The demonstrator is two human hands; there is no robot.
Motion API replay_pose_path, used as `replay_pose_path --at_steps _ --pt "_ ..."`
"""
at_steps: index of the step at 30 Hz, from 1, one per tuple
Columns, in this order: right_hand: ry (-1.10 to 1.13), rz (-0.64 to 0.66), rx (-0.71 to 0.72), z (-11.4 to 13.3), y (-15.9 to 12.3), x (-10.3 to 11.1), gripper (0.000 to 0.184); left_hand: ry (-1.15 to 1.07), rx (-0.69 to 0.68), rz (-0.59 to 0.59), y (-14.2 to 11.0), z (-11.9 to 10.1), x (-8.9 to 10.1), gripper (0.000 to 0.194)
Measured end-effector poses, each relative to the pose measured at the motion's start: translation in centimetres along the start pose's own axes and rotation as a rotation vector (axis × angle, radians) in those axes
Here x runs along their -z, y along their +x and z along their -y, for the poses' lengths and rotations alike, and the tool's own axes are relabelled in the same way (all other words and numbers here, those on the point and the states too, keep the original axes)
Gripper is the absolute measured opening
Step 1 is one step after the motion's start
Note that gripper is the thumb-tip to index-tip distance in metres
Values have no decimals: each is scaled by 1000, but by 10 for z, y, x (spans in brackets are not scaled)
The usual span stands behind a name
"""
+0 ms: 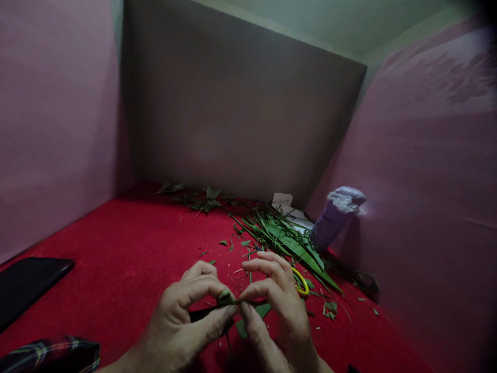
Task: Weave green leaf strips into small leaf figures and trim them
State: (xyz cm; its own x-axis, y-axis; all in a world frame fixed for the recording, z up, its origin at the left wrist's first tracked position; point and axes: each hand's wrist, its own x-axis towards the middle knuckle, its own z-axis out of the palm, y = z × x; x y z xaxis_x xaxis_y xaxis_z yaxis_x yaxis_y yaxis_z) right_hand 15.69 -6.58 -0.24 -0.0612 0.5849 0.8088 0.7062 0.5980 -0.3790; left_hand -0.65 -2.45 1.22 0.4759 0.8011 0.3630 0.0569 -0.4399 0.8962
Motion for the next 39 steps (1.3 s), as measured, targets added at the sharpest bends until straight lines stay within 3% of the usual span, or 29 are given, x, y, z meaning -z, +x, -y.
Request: replay_pose_path --at_steps 7,12,21,27,31,36,37,39 --pt "18 80 -23 3 2 4 16 -134 161 43 0 2 -1 16" --pt "51 83 -40 2 2 4 19 -303 284 -14 2 0 -3 20" --pt "41 108 -38 0 4 6 16 -278 232 -22 1 -1 -1 17" --pt "68 108 -47 0 3 6 14 -308 272 26 1 -1 -1 18" --pt "106 68 -129 -1 5 7 10 -379 293 -13 5 0 0 19" --pt "32 -174 -328 -23 17 16 14 -463 371 -47 7 3 3 20" --pt "-34 -176 -360 -29 18 18 14 -481 382 -53 7 4 3 20" --pt "-204 -39 -365 -43 20 20 14 -507 395 -62 7 6 3 22"
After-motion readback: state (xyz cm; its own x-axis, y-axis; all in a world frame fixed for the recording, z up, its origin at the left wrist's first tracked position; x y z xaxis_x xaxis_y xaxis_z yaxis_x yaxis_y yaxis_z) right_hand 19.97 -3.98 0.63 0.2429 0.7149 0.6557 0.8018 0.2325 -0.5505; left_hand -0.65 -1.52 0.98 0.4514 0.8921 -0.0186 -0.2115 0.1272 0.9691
